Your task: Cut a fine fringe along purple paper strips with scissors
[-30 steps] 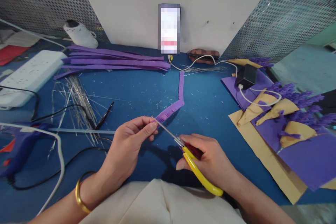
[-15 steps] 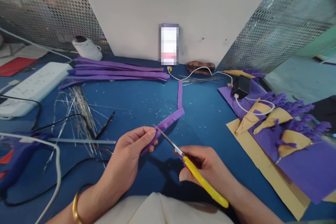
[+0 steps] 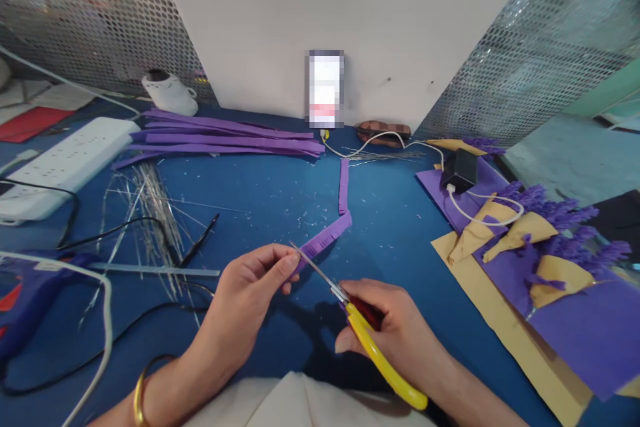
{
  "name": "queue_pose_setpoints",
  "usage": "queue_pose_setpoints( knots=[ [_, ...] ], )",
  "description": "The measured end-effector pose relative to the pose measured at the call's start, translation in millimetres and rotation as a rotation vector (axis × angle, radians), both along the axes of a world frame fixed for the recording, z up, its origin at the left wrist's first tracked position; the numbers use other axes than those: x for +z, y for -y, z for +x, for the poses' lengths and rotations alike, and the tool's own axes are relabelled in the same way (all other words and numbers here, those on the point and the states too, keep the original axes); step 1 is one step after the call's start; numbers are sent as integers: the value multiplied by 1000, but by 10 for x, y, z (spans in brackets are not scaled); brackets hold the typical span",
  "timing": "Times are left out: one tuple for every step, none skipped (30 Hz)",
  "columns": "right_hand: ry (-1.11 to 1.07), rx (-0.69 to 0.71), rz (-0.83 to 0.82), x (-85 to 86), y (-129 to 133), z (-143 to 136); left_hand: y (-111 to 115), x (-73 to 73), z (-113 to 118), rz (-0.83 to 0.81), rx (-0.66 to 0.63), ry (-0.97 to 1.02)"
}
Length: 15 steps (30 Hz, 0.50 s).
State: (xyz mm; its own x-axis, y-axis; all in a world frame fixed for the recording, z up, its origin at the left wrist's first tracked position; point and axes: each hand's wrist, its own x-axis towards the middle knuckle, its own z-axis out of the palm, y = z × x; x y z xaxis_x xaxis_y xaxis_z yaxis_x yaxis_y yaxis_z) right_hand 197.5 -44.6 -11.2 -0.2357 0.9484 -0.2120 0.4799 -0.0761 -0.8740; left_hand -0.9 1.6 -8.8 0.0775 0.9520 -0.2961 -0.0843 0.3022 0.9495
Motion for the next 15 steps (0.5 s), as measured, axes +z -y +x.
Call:
queue_pose_setpoints(
  knots=[
    [1,0,1,3,2,-2,1,1,-1,-4,-2,13],
    [1,4,5,6,4,-3,2,2,-3,-7,-3,23],
    [1,8,12,8,6,-3,2,4,-6,-11,-3,32],
    [2,11,18,10,6,-3,2,5,-8,-16,-5,39],
    [4,12,22,11,6,-3,1,7,-11,-20,-6,46],
    [8,12,23,11,6,-2,0,10,-12,-27,-6,54],
    [13,9,24,11,5,-2,-3,15,-13,-37,-6,61],
    [20,5,26,12,4,-1,-6,21,-12,-48,-5,71],
    [25,4,27,15,3,-1,-9,29,-10,-61,-5,84],
    [28,3,27,18,1,-1,-12,38,-7,-76,-3,97],
    [25,0,26,21,-1,-1,-14,46,-2,-92,1,110],
    [16,-2,22,24,-3,-1,-17,53,3,-108,4,122],
    [-5,-1,16,25,-6,0,-18,58,8,-120,7,132],
    [-37,-1,6,22,-9,1,-18,61,11,-129,9,139],
    [-81,0,-10,14,-11,4,-17,62,14,-133,9,144]
  ],
)
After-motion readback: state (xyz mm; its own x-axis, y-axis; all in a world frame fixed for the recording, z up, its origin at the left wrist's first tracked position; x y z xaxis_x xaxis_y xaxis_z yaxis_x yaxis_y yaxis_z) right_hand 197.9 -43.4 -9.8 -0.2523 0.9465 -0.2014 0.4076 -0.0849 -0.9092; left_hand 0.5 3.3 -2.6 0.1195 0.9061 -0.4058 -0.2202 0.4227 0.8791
